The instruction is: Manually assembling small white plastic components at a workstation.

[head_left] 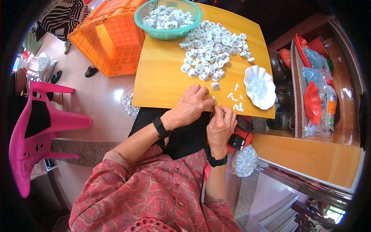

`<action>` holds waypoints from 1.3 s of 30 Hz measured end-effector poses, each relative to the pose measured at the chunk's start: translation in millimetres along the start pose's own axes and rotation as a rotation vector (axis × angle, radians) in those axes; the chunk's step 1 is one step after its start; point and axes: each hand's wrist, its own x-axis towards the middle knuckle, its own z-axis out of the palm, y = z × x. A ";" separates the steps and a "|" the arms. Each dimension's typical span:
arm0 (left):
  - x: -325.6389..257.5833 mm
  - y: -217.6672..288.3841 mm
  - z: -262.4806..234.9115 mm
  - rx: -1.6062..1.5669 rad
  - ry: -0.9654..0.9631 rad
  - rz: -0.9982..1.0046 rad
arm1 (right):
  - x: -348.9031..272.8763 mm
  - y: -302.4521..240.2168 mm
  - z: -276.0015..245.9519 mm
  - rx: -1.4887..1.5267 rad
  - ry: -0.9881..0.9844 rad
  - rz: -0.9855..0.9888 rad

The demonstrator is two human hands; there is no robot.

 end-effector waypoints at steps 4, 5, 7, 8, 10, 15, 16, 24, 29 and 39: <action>-6.1 -5.0 5.2 0.067 -0.044 -0.002 | -3.7 11.1 8.5 0.056 0.063 0.040; -6.6 -5.3 5.9 0.065 -0.045 -0.002 | -3.7 12.6 8.9 0.084 0.078 0.044; -7.0 -5.4 7.2 0.056 0.003 0.001 | -3.3 13.4 9.3 0.110 0.091 0.050; -6.5 -4.3 7.1 0.054 0.002 0.002 | -3.1 12.6 9.4 0.119 0.095 0.055; -5.1 -1.2 6.5 0.037 0.009 0.004 | -3.6 12.7 9.3 0.127 0.098 0.061; -7.3 -2.1 7.4 -0.002 0.045 0.003 | -1.8 9.2 5.6 0.122 0.070 0.061; -6.8 -2.8 7.5 -0.026 0.062 -0.001 | -2.3 9.1 5.5 0.121 0.070 0.061; 27.9 -15.2 2.9 -0.121 0.213 -0.086 | -6.3 12.1 8.0 0.065 0.061 0.010; 45.2 -18.4 6.0 -0.126 0.155 -0.117 | -6.7 12.6 9.6 0.295 0.095 0.133; 39.6 -27.7 19.0 -0.222 0.160 -0.220 | -6.8 15.1 4.8 1.142 -0.008 0.739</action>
